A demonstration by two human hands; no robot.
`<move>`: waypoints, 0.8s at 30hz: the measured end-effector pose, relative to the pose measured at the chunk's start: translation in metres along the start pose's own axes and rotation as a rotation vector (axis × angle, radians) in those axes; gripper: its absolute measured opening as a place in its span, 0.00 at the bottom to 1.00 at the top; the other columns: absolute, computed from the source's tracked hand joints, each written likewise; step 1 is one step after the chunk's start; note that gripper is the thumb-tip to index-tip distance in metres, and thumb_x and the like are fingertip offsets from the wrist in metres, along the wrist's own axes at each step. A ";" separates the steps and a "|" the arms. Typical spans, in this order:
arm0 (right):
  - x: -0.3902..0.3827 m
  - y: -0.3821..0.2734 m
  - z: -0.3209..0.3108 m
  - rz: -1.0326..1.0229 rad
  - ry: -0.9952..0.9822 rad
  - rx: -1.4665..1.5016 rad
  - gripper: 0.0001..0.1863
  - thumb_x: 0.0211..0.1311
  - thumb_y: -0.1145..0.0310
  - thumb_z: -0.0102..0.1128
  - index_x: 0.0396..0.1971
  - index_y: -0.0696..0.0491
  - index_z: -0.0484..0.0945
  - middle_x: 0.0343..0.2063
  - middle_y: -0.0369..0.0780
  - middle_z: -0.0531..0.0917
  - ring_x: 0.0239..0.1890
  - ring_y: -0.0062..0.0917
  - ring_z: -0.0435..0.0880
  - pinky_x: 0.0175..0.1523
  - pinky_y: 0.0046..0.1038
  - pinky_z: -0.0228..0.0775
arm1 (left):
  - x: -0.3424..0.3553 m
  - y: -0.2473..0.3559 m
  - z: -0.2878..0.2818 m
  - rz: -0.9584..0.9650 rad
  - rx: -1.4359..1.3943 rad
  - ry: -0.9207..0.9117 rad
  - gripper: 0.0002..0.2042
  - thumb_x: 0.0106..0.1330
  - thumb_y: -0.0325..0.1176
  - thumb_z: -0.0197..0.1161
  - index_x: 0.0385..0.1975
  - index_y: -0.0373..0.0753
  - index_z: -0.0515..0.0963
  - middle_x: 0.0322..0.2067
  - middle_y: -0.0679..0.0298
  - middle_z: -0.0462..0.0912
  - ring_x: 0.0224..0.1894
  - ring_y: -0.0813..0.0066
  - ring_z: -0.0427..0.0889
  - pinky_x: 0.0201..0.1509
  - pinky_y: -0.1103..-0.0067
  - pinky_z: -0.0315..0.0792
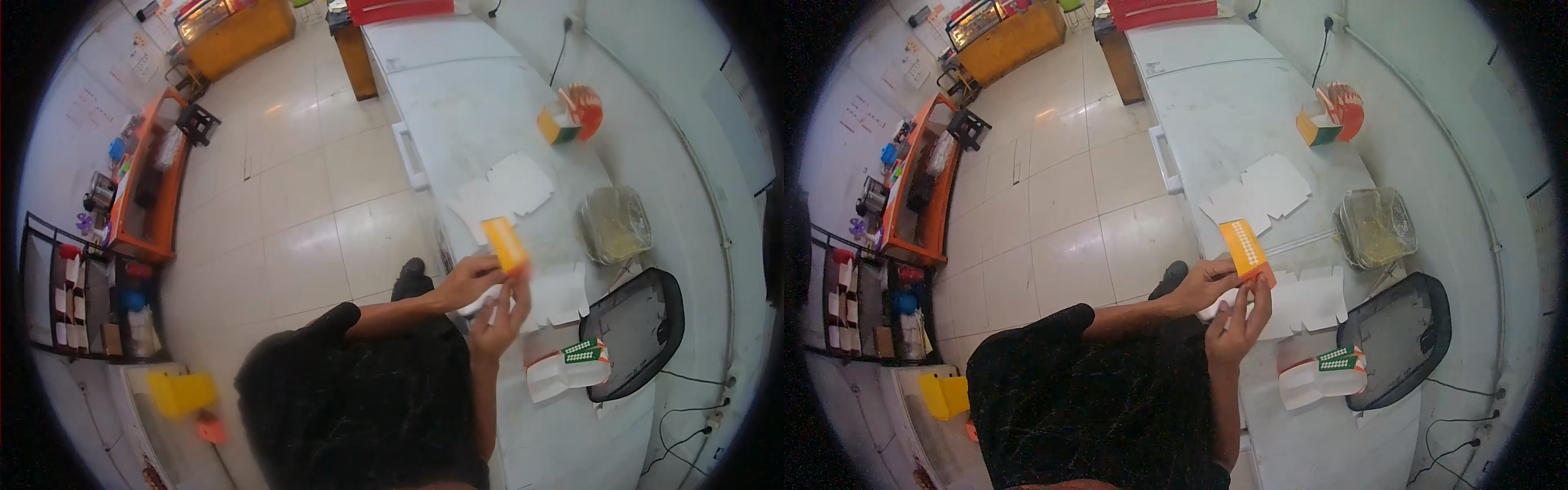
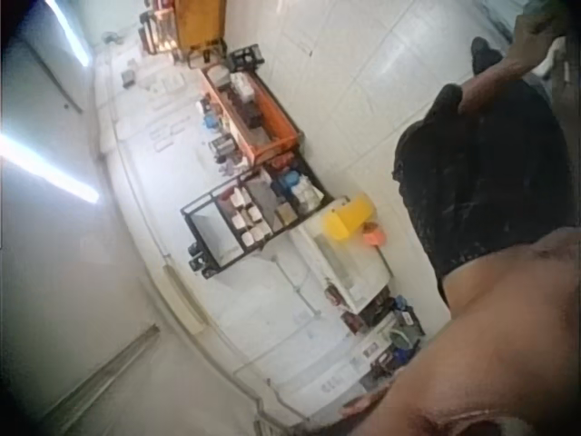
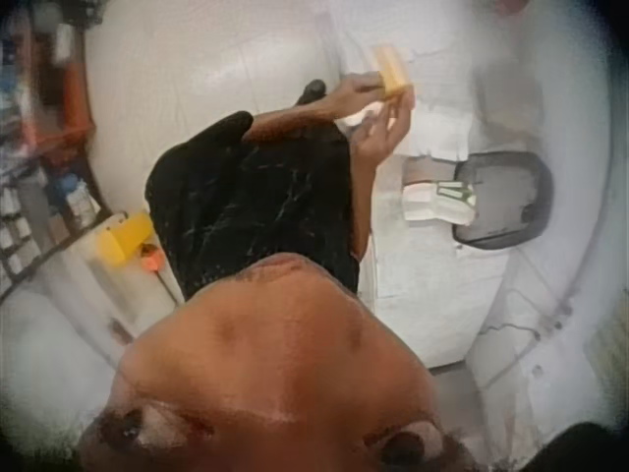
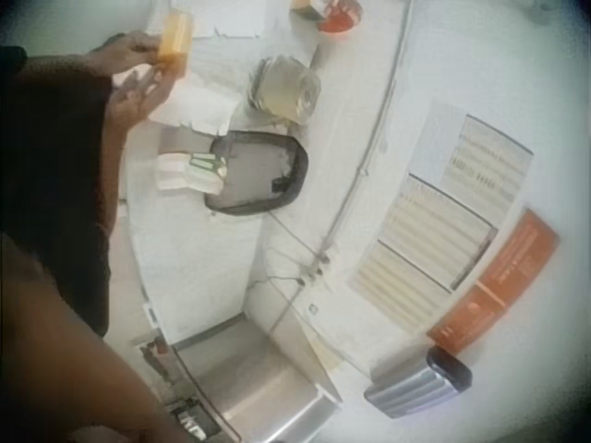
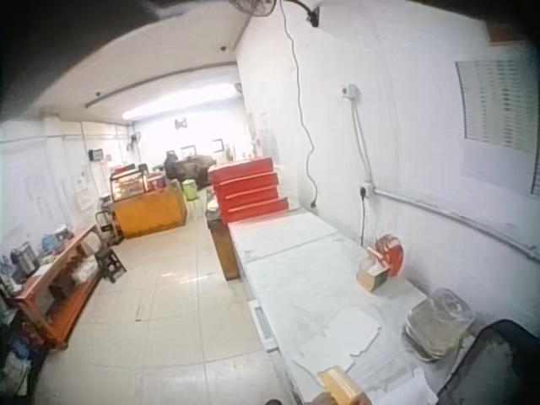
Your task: The person folds flat white cardboard pieces into small rectangular boxes by hand. They repeatedly pick up a flat piece, fold the sides up, and tuck the flaps to form a box, then place the finished box into a grey plastic bin on the table.
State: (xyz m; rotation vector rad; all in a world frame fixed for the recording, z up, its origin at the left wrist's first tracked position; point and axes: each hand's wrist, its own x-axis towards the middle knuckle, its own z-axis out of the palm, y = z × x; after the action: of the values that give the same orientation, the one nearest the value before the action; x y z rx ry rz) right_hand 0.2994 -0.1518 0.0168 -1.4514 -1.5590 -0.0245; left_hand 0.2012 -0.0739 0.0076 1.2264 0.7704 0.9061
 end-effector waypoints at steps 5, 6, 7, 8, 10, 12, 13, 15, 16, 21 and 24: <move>0.001 -0.005 0.000 0.126 0.029 0.247 0.24 0.71 0.62 0.44 0.55 0.67 0.70 0.59 0.55 0.65 0.61 0.43 0.66 0.60 0.40 0.63 | 0.002 0.005 0.003 0.132 -0.067 -0.137 0.12 0.67 0.25 0.56 0.49 0.31 0.75 0.42 0.62 0.80 0.50 0.75 0.77 0.55 0.79 0.69; -0.001 0.000 -0.002 0.188 0.066 0.379 0.25 0.72 0.60 0.43 0.55 0.67 0.70 0.59 0.54 0.65 0.61 0.42 0.67 0.59 0.40 0.64 | 0.002 0.008 0.002 0.206 0.086 -0.132 0.12 0.67 0.25 0.56 0.48 0.31 0.75 0.42 0.60 0.79 0.49 0.73 0.77 0.55 0.78 0.69; -0.002 0.005 -0.003 0.249 0.107 0.510 0.26 0.72 0.58 0.41 0.55 0.67 0.69 0.58 0.53 0.66 0.60 0.41 0.67 0.58 0.39 0.65 | 0.005 0.013 -0.002 0.280 0.239 -0.128 0.11 0.66 0.25 0.57 0.48 0.31 0.74 0.42 0.59 0.78 0.49 0.71 0.77 0.54 0.77 0.69; -0.005 0.012 -0.006 0.401 0.146 0.578 0.27 0.73 0.55 0.40 0.55 0.65 0.68 0.58 0.51 0.67 0.60 0.40 0.67 0.57 0.39 0.66 | 0.005 0.015 -0.003 0.347 0.377 -0.133 0.11 0.66 0.25 0.57 0.47 0.31 0.74 0.42 0.57 0.78 0.49 0.69 0.77 0.54 0.77 0.69; -0.004 0.028 -0.011 0.706 0.239 0.711 0.29 0.73 0.50 0.38 0.57 0.63 0.65 0.57 0.48 0.68 0.59 0.37 0.68 0.56 0.39 0.67 | 0.000 0.011 -0.007 0.417 0.531 -0.056 0.08 0.62 0.19 0.53 0.39 0.30 0.74 0.36 0.50 0.77 0.40 0.55 0.78 0.46 0.71 0.71; -0.002 0.055 -0.019 0.940 0.349 0.920 0.31 0.73 0.47 0.38 0.63 0.57 0.57 0.56 0.45 0.70 0.59 0.35 0.69 0.58 0.39 0.67 | -0.005 0.012 -0.013 0.464 0.389 -0.152 0.10 0.53 0.17 0.48 0.33 0.30 0.74 0.30 0.50 0.76 0.35 0.53 0.77 0.41 0.70 0.71; -0.011 0.074 -0.018 0.841 0.226 0.723 0.30 0.74 0.48 0.37 0.65 0.54 0.53 0.56 0.45 0.70 0.59 0.35 0.70 0.60 0.38 0.66 | -0.008 0.014 -0.016 0.485 0.333 -0.219 0.10 0.51 0.18 0.46 0.31 0.30 0.74 0.29 0.51 0.75 0.34 0.54 0.77 0.41 0.71 0.71; -0.011 0.076 -0.018 0.836 0.173 0.872 0.29 0.75 0.51 0.36 0.69 0.48 0.47 0.58 0.45 0.69 0.59 0.34 0.71 0.63 0.36 0.65 | -0.014 0.020 -0.020 0.523 0.233 -0.334 0.11 0.46 0.20 0.44 0.27 0.31 0.73 0.26 0.53 0.75 0.32 0.56 0.76 0.39 0.72 0.71; 0.002 0.059 -0.019 0.892 0.262 1.223 0.29 0.76 0.52 0.35 0.70 0.46 0.44 0.60 0.45 0.68 0.58 0.33 0.72 0.64 0.34 0.64 | -0.016 0.026 -0.021 0.482 0.212 -0.383 0.10 0.47 0.21 0.44 0.26 0.31 0.73 0.25 0.54 0.74 0.31 0.57 0.75 0.39 0.72 0.71; 0.015 0.041 -0.036 0.803 0.108 0.935 0.26 0.76 0.52 0.37 0.68 0.47 0.54 0.59 0.44 0.69 0.57 0.28 0.73 0.61 0.28 0.65 | -0.023 0.028 -0.022 0.401 0.075 -0.545 0.07 0.48 0.22 0.44 0.20 0.35 0.72 0.20 0.58 0.74 0.27 0.60 0.73 0.38 0.70 0.70; 0.006 0.053 -0.029 0.826 0.224 0.984 0.22 0.76 0.53 0.40 0.57 0.54 0.68 0.49 0.40 0.76 0.50 0.22 0.75 0.55 0.26 0.68 | -0.025 0.036 -0.026 0.302 0.114 -0.640 0.09 0.48 0.21 0.44 0.20 0.34 0.74 0.19 0.58 0.75 0.28 0.59 0.75 0.40 0.68 0.71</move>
State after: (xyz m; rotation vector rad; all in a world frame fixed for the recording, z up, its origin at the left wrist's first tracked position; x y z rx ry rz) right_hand 0.3592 -0.1494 0.0059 -1.0945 -0.5156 0.9017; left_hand 0.1614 -0.0812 0.0381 1.6457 0.1260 0.6481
